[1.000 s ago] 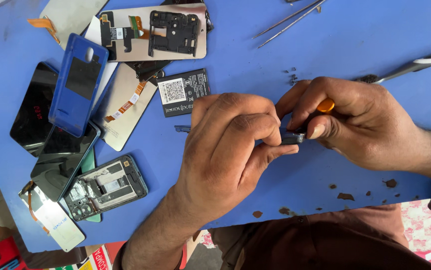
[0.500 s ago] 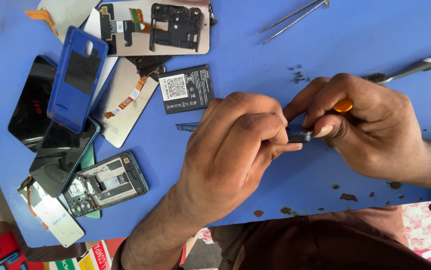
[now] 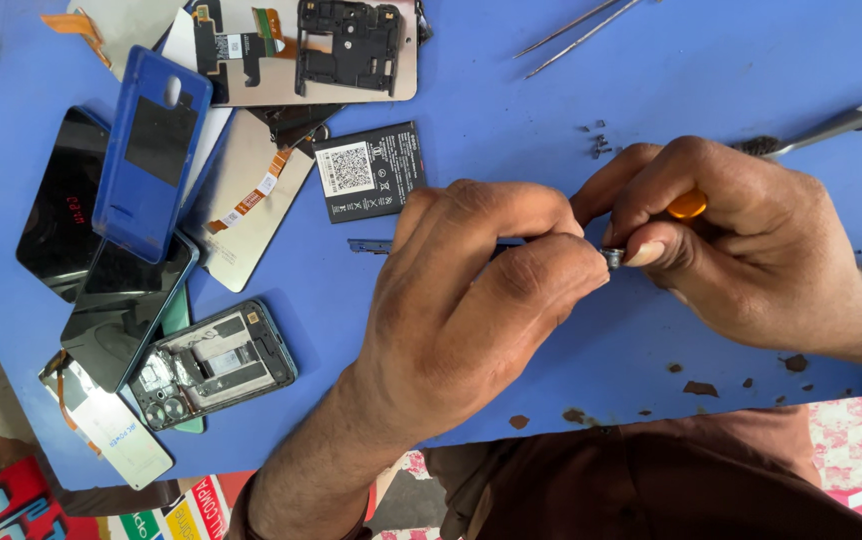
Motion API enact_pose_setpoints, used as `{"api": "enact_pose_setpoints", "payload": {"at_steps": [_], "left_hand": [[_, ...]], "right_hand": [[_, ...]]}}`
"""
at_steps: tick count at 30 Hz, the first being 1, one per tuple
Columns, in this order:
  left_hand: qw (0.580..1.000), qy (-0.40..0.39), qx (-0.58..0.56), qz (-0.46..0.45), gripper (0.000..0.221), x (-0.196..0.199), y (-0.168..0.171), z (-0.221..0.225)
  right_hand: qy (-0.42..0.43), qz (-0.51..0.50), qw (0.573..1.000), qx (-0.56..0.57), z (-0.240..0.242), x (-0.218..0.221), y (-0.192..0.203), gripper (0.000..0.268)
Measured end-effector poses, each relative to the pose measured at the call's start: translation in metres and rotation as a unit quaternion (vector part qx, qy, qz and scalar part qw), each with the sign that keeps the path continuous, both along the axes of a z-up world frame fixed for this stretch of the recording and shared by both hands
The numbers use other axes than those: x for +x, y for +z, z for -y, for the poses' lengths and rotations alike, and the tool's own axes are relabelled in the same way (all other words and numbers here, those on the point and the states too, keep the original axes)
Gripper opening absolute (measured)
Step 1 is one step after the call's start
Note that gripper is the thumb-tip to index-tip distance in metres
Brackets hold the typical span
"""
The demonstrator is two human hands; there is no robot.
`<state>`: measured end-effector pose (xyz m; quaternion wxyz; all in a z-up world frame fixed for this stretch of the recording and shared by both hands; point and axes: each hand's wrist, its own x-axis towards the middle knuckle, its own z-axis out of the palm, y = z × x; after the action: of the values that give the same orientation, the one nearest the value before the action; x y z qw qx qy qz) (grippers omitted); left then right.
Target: The person disassembles a smartphone by removing the back cover and battery, then uses a screwdriver to unscrew internal components. The person handles multiple disassembled phone parts and tools on a blue workbench.
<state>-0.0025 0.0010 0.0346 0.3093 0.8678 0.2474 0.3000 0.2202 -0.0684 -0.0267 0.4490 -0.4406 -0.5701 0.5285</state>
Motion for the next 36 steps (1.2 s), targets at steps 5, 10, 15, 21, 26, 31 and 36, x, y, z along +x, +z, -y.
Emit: {"api": "enact_pose_setpoints", "payload": {"at_steps": [5,10,15,21,26,31,36], "left_hand": [[1.0,-0.012,-0.01,0.004,0.031,0.001,0.003,-0.002],[1.0,0.005,0.017,0.022,0.03,0.007,0.0,0.001],[1.0,0.012,0.018,0.015,0.026,0.009,0.002,0.001],[0.993,0.087,0.064,-0.039,0.022,0.013,0.003,0.008],[0.993,0.1,0.029,-0.052,0.022,0.016,-0.001,0.013],[0.994,0.089,0.016,-0.062,0.02,0.014,0.0,0.012],[0.994,0.09,0.021,-0.058,0.023,0.015,-0.001,0.011]], "right_hand": [[0.018,0.016,0.998,0.057,-0.001,0.0,0.0,0.017],[0.021,-0.005,0.999,0.027,-0.002,-0.002,0.002,0.015],[0.022,0.0,0.999,0.042,-0.002,-0.002,0.002,0.013],[0.016,0.01,0.999,0.04,-0.001,-0.001,-0.001,0.014],[0.023,-0.022,0.999,0.01,0.0,0.0,-0.002,0.014],[0.024,-0.029,0.999,-0.035,0.0,-0.001,-0.001,0.015],[0.007,-0.005,0.999,-0.036,0.002,-0.004,-0.001,0.017]]}}
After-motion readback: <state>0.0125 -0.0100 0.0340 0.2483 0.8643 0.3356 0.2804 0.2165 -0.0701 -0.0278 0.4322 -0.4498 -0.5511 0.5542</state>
